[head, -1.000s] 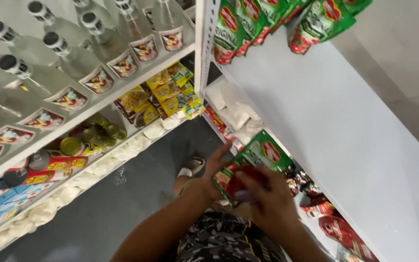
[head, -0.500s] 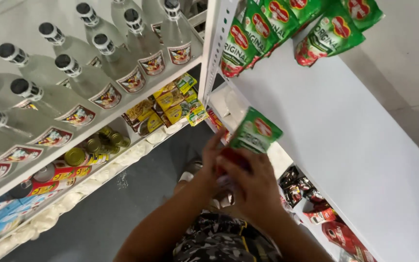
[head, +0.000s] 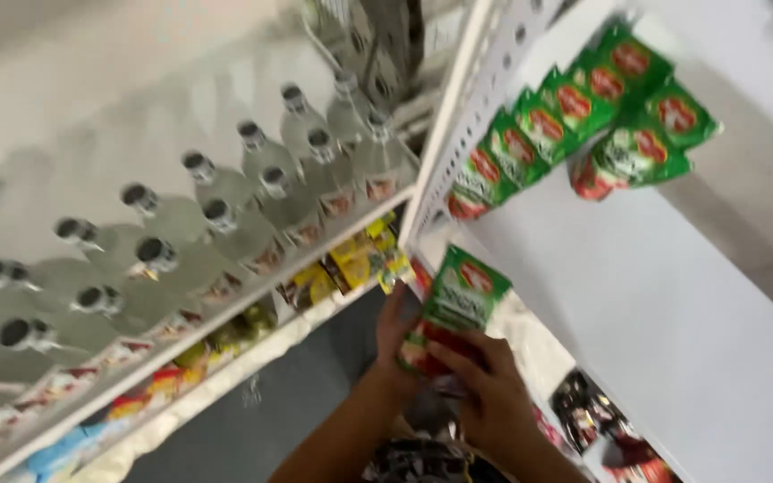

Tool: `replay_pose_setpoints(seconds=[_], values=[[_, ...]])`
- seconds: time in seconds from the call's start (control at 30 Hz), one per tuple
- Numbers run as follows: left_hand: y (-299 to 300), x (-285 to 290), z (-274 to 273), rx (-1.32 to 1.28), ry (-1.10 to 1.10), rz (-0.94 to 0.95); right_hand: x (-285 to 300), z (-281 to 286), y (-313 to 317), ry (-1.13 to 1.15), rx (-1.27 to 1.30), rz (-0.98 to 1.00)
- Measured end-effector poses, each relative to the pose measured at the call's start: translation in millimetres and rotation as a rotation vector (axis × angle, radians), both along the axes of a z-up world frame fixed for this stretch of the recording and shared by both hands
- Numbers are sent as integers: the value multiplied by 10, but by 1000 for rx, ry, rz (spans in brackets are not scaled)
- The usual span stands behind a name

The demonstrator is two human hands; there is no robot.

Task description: Wiping individual pouches of tomato sauce with a rag and organizing them on a grocery shelf.

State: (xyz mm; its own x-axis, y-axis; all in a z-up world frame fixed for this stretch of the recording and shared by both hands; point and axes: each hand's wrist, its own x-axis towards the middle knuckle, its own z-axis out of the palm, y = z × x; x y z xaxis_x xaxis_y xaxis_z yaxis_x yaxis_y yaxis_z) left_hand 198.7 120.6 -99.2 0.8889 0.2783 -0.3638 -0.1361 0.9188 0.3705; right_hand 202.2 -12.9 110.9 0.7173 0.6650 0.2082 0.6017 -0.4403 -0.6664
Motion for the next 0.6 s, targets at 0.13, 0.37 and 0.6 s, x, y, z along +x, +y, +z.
replay_pose_setpoints(seconds=[0.13, 0.37, 0.6], values=[[163, -12, 936, -849, -389, -607, 378, 60, -132, 310, -164, -307], [3, 72, 1199, -304, 233, -539, 490, -356, -239, 253, -215, -498], [-121, 141, 359, -225, 186, -307, 27, -36, 104, -216, -174, -222]])
